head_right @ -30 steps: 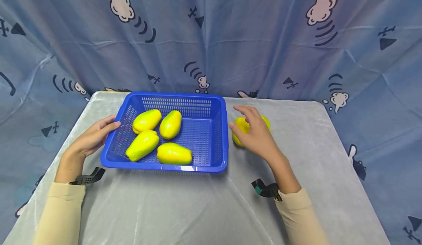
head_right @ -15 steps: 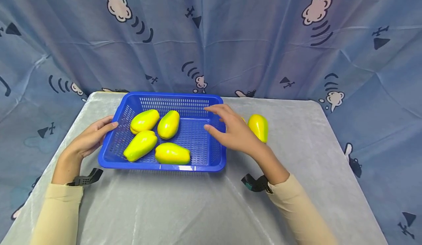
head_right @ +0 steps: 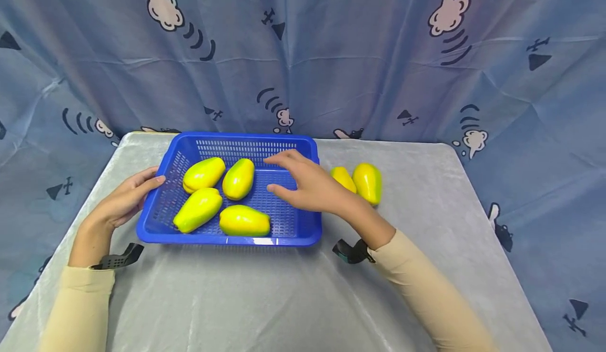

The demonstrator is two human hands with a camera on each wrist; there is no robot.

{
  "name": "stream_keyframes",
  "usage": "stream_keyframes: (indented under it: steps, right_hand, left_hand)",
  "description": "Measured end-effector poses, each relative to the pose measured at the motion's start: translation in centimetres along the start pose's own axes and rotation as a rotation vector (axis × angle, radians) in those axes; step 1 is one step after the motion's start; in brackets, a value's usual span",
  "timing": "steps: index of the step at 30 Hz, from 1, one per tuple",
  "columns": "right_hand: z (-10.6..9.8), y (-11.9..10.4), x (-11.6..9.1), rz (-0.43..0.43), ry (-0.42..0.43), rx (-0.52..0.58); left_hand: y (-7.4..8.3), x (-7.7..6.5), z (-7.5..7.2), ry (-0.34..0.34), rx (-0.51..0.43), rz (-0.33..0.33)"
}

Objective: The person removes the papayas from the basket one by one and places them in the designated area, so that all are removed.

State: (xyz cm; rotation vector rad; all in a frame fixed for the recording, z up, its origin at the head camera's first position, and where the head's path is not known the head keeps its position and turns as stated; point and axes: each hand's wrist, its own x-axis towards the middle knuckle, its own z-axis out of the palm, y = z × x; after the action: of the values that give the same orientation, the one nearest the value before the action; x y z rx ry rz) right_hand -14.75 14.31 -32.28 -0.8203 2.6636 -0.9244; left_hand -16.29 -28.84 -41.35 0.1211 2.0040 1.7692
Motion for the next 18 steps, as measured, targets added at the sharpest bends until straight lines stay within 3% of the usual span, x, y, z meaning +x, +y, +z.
stream_keyframes:
  steps: [18]
  right_hand:
    - [1.7,-1.4,2.8,-0.056,-0.198,-0.105]
  left_hand:
    - [-0.1,-0.2,0.0,-0.002,0.019,0.004]
